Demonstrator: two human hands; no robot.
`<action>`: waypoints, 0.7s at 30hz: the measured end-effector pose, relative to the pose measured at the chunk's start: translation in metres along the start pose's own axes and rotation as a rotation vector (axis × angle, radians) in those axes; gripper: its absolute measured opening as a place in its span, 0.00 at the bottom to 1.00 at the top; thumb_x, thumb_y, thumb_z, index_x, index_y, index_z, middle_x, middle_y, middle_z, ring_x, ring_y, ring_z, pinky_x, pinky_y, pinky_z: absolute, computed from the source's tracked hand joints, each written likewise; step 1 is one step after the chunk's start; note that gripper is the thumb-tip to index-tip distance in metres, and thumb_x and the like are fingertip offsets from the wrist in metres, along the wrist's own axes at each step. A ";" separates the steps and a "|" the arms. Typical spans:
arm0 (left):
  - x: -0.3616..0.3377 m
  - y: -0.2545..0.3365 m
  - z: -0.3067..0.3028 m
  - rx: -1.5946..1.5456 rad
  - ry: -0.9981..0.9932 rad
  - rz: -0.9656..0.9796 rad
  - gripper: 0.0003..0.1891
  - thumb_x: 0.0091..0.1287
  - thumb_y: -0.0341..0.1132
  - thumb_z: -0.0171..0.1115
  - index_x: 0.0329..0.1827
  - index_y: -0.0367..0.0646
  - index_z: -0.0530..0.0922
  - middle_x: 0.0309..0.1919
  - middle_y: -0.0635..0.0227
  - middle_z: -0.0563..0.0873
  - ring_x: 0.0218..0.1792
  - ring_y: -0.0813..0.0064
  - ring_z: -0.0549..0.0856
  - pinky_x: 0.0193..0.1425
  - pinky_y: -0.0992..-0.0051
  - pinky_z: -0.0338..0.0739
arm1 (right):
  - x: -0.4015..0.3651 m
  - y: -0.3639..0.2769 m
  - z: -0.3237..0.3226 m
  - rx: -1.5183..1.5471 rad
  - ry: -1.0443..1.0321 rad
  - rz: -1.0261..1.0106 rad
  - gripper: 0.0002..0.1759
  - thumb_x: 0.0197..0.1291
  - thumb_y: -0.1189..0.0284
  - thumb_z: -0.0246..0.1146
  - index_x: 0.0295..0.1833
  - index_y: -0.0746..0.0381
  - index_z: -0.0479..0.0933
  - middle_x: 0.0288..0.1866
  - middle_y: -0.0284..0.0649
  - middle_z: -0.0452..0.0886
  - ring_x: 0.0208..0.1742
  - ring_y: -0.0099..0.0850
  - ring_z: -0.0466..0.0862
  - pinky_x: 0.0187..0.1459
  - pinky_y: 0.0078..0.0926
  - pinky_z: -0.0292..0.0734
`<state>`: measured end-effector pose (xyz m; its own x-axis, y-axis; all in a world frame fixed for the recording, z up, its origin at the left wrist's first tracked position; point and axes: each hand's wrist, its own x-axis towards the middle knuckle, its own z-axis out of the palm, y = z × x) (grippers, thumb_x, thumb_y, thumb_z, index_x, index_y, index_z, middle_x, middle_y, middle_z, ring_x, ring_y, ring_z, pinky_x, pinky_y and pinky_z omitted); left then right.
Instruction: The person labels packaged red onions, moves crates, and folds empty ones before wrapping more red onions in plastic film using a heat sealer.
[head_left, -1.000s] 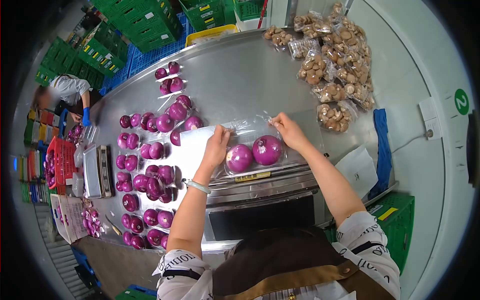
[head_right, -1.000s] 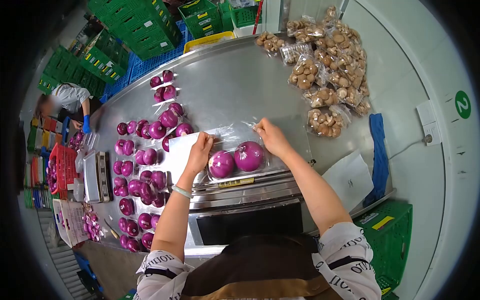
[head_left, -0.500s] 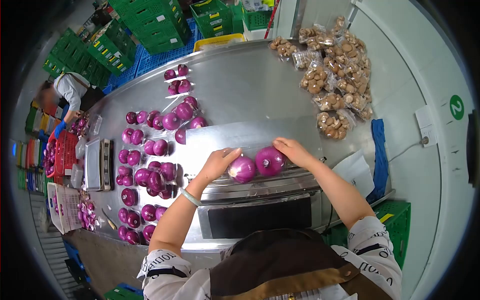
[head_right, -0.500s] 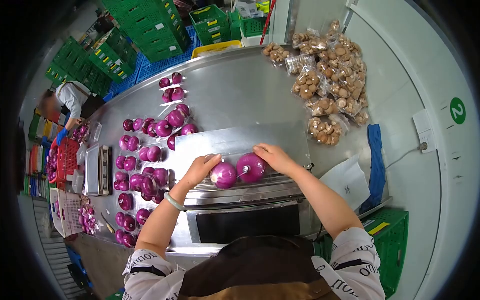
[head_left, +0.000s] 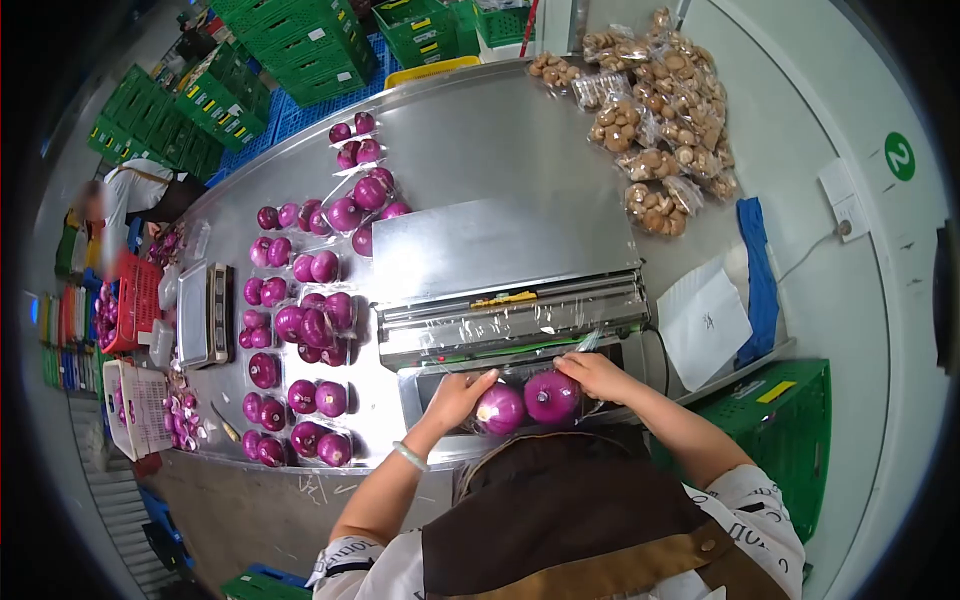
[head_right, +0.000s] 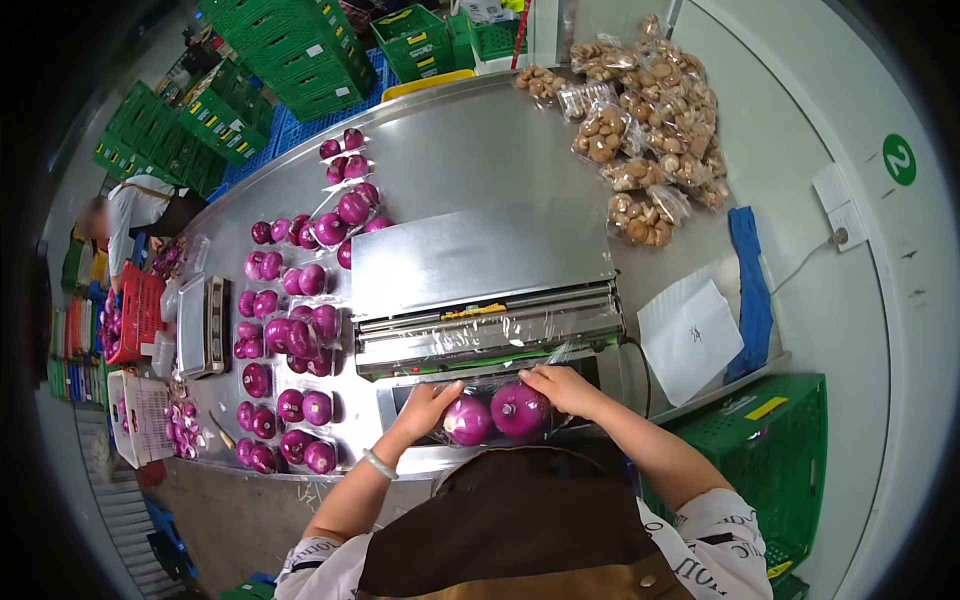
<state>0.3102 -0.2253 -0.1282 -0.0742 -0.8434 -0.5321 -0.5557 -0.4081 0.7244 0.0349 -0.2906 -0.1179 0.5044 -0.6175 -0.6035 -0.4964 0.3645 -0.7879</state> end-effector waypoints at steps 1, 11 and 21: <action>0.002 -0.008 0.009 0.143 0.126 0.014 0.33 0.66 0.62 0.54 0.30 0.33 0.82 0.22 0.47 0.82 0.26 0.53 0.82 0.38 0.62 0.77 | 0.006 0.009 0.007 0.101 0.018 0.065 0.23 0.68 0.52 0.55 0.49 0.63 0.75 0.17 0.30 0.68 0.14 0.18 0.62 0.15 0.19 0.54; -0.037 -0.061 0.031 -0.590 0.485 0.108 0.09 0.68 0.32 0.60 0.39 0.42 0.68 0.22 0.76 0.71 0.19 0.87 0.68 0.21 0.81 0.64 | -0.018 0.067 0.025 0.643 0.232 -0.223 0.12 0.68 0.74 0.57 0.53 0.62 0.65 0.22 0.28 0.64 0.20 0.16 0.63 0.21 0.19 0.57; -0.029 -0.030 0.027 0.077 0.582 0.235 0.11 0.63 0.26 0.63 0.45 0.40 0.70 0.24 0.60 0.77 0.24 0.67 0.79 0.26 0.69 0.72 | -0.131 0.093 0.035 0.728 0.901 -0.278 0.05 0.66 0.79 0.55 0.44 0.61 0.66 0.21 0.27 0.63 0.18 0.12 0.58 0.19 0.14 0.51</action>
<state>0.3064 -0.1790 -0.1467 0.2488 -0.9683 -0.0212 -0.6392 -0.1806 0.7475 -0.0526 -0.1518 -0.1166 -0.2915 -0.8991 -0.3266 0.2156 0.2709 -0.9382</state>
